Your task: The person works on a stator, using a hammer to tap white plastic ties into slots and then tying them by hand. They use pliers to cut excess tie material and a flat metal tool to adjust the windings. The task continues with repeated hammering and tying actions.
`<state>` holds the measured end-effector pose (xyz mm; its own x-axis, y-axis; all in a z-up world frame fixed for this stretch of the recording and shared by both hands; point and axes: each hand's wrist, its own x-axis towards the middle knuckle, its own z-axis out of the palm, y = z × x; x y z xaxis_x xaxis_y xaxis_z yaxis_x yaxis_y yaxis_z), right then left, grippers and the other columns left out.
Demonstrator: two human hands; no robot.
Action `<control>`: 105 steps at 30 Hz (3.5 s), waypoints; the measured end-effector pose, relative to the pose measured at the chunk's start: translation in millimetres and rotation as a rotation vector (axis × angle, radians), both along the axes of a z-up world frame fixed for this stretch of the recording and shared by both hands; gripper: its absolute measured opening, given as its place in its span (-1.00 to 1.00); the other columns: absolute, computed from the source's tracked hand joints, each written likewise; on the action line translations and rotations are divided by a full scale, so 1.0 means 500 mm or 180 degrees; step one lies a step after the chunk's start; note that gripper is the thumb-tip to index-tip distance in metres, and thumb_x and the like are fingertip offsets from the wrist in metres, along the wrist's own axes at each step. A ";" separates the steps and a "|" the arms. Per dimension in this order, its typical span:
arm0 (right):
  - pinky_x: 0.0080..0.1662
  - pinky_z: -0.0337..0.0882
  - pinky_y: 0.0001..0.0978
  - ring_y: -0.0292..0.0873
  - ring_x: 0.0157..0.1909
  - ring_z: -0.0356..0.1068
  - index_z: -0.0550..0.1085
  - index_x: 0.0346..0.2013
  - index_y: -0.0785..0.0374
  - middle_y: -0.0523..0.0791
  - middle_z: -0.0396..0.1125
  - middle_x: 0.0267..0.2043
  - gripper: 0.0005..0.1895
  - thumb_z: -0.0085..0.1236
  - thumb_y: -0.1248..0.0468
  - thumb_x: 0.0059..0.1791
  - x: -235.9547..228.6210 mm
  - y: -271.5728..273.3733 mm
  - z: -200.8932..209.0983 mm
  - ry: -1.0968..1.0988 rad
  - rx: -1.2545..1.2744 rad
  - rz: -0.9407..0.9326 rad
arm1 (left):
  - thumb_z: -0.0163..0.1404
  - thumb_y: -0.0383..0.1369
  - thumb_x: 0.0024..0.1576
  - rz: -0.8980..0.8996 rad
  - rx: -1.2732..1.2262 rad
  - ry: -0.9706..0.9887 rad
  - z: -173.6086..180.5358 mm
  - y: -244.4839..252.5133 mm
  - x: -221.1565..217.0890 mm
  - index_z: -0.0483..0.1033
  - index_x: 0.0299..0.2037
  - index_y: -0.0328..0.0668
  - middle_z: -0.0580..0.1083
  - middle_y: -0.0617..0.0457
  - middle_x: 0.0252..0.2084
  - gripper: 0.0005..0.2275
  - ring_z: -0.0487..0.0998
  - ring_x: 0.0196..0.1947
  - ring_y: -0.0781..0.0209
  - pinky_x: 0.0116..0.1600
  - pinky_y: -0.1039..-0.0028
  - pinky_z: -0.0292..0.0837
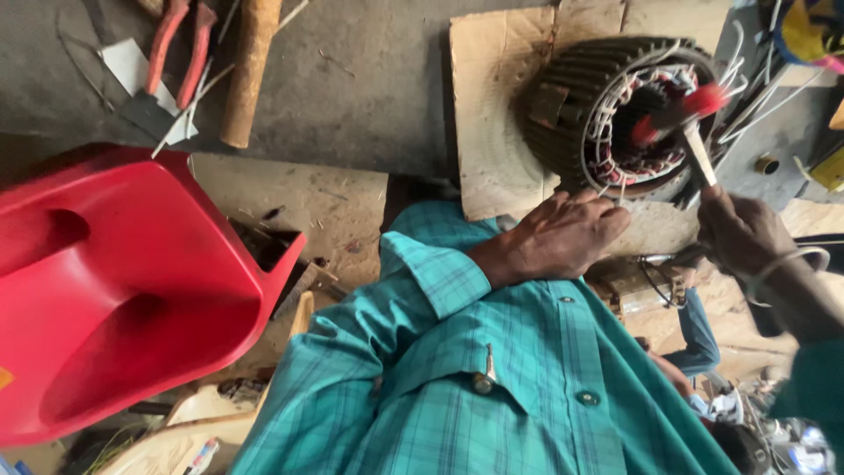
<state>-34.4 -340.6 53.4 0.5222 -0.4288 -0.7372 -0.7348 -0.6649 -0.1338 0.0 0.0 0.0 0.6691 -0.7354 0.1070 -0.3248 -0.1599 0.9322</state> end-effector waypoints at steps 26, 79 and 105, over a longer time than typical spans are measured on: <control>-0.38 0.44 0.05 0.14 -0.46 0.47 0.53 -0.23 0.12 0.03 0.42 -0.47 -0.63 -0.16 -0.02 0.12 0.103 0.120 0.105 0.0617 -0.1615 0.3075 | 0.11 -0.35 -0.03 -0.0196 -0.0545 0.0522 -0.072 -0.015 -0.026 0.26 0.14 -0.33 0.42 -0.25 0.11 -0.48 0.44 0.10 -0.27 0.16 0.05 0.42; -0.52 0.20 -0.45 -0.33 -0.64 0.20 0.36 -0.55 0.14 -0.22 0.22 -0.69 -0.45 -0.17 -0.14 0.16 -0.090 0.080 0.004 -0.1279 0.0506 0.0760 | -0.02 -0.52 0.05 0.1103 -0.0160 0.0289 0.041 -0.070 -0.111 0.28 -0.17 -0.24 0.42 -0.09 -0.27 -0.82 0.50 -0.21 -0.09 -0.10 0.14 0.42; -0.01 0.33 -0.16 0.01 0.01 0.40 0.51 0.10 0.20 -0.04 0.36 -0.07 -0.70 0.37 0.34 0.09 0.055 -0.035 -0.210 -0.4720 0.0112 0.1630 | 0.20 -0.24 -0.08 0.2106 -0.1453 0.2838 -0.036 -0.227 0.200 0.58 -0.58 -0.23 0.56 0.10 -0.58 -0.79 0.51 -0.64 0.33 -0.51 0.46 0.44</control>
